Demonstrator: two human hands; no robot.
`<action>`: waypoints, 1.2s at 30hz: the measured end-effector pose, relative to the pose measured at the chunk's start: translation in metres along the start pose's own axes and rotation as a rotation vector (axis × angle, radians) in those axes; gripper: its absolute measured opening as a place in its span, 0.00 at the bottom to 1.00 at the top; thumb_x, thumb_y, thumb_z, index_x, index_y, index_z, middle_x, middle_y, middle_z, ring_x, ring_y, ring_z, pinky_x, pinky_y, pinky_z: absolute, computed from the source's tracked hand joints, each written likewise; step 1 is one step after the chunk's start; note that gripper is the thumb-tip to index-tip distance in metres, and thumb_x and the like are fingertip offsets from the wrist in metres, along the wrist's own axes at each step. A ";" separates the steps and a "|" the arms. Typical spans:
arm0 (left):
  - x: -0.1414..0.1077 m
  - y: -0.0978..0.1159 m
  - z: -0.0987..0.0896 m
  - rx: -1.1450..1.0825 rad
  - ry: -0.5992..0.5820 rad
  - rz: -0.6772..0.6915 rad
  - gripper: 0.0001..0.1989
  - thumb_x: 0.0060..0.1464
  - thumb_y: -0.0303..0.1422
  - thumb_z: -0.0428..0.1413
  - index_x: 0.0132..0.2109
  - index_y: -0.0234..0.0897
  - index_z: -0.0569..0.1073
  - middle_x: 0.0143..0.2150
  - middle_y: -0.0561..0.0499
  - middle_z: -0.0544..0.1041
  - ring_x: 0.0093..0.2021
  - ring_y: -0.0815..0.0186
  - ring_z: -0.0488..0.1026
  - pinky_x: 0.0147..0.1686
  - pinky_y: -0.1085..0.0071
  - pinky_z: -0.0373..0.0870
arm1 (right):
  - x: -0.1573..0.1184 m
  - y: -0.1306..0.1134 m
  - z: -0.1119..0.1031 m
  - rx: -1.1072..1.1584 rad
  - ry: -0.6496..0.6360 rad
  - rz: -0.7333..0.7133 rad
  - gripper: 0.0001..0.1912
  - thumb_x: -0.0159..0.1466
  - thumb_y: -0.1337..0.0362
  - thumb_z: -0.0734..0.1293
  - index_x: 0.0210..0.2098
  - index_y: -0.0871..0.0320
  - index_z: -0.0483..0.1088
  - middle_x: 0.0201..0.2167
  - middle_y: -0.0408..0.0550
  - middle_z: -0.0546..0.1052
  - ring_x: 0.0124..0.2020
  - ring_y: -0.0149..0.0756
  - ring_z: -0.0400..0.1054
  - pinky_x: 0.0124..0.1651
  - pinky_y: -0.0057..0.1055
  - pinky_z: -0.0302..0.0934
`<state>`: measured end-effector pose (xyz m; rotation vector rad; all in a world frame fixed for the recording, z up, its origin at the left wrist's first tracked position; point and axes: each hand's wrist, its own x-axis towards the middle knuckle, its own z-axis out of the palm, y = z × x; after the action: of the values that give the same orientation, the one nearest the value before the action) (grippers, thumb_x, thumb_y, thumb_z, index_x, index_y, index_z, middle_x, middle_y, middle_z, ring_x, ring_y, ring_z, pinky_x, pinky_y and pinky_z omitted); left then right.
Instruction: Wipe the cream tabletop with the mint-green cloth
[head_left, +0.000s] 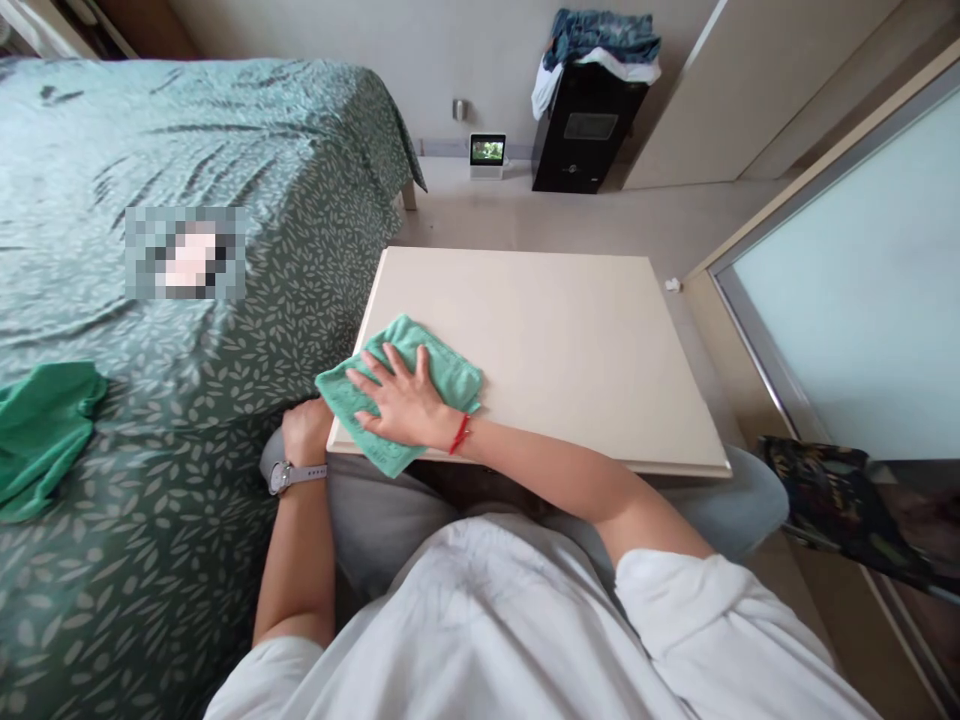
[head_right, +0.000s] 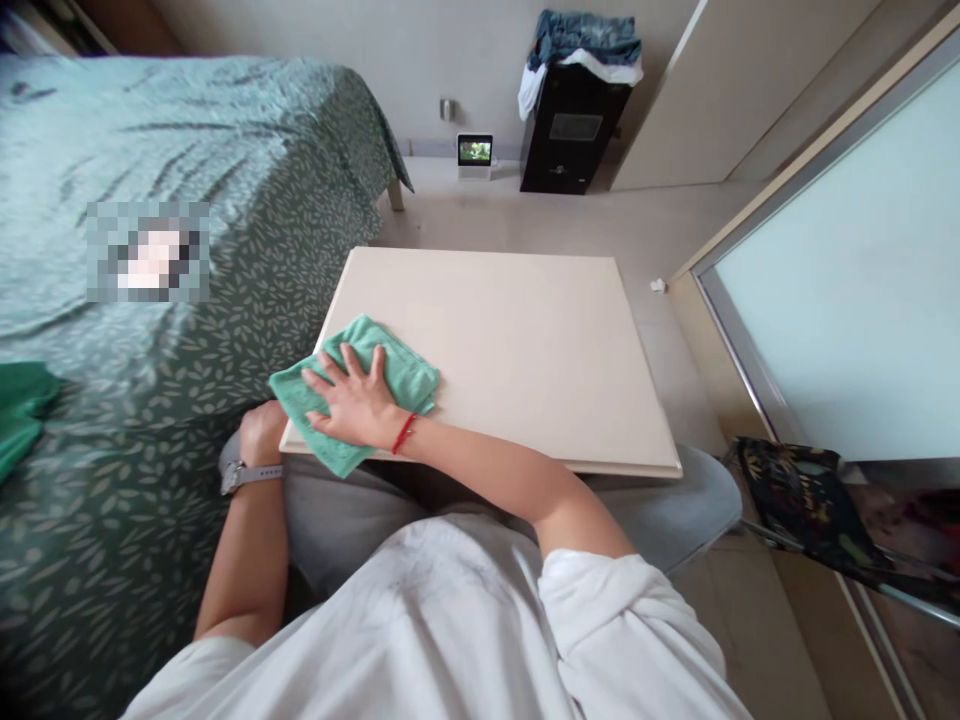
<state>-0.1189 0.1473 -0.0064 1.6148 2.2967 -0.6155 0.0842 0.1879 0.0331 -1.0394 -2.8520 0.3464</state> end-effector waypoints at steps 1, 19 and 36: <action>0.001 0.001 -0.001 0.016 -0.017 -0.014 0.25 0.81 0.32 0.40 0.62 0.23 0.79 0.62 0.30 0.80 0.65 0.38 0.77 0.57 0.52 0.72 | -0.011 0.013 -0.003 -0.001 0.000 0.034 0.38 0.81 0.46 0.58 0.85 0.52 0.57 0.88 0.52 0.52 0.86 0.66 0.44 0.80 0.80 0.42; 0.003 0.003 -0.006 0.093 -0.053 -0.050 0.24 0.82 0.34 0.40 0.65 0.25 0.75 0.65 0.32 0.78 0.68 0.42 0.76 0.55 0.57 0.68 | -0.285 0.235 -0.035 -0.227 0.030 0.939 0.37 0.80 0.46 0.56 0.82 0.51 0.64 0.82 0.67 0.62 0.77 0.69 0.61 0.72 0.71 0.61; -0.001 0.002 0.002 0.033 0.012 -0.001 0.24 0.80 0.33 0.41 0.60 0.23 0.78 0.60 0.31 0.81 0.64 0.39 0.78 0.55 0.52 0.71 | -0.014 0.005 -0.001 -0.048 0.006 0.173 0.51 0.77 0.34 0.62 0.86 0.60 0.54 0.87 0.67 0.48 0.86 0.76 0.40 0.78 0.85 0.44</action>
<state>-0.1170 0.1459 -0.0075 1.6359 2.3077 -0.6491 0.0980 0.1829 0.0323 -1.2984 -2.7844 0.2869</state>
